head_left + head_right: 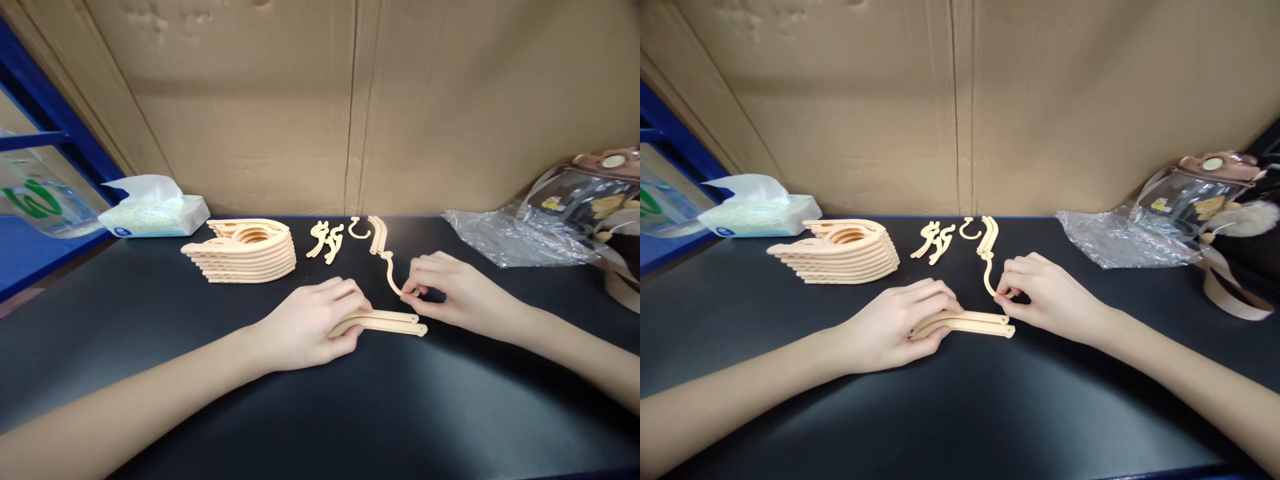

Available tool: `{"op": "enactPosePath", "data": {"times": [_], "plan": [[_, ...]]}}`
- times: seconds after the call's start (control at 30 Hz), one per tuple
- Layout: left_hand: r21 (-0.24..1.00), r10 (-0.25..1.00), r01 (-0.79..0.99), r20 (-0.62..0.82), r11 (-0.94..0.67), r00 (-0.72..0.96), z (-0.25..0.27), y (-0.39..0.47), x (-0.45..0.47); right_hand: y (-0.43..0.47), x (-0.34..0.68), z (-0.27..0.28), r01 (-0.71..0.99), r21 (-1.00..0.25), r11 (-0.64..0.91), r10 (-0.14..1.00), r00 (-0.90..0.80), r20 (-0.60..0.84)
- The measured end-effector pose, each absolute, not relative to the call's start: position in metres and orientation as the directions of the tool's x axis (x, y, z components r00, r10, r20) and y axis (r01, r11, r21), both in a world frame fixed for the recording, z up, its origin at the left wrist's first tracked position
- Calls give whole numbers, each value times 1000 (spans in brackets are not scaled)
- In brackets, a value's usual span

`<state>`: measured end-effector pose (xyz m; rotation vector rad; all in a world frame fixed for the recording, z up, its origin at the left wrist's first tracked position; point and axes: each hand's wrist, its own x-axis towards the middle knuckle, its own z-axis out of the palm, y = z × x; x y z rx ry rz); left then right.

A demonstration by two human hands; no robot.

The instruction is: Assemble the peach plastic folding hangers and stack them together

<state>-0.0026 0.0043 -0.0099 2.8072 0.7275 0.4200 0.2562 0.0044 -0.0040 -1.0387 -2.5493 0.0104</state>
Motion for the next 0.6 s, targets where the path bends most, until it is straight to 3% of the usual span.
{"op": "enactPosePath", "data": {"times": [0.6], "plan": [[315,501,428,207,-847,840,-13,5,-1,3,257,-17,723,-247,645,760,-575,303]]}}
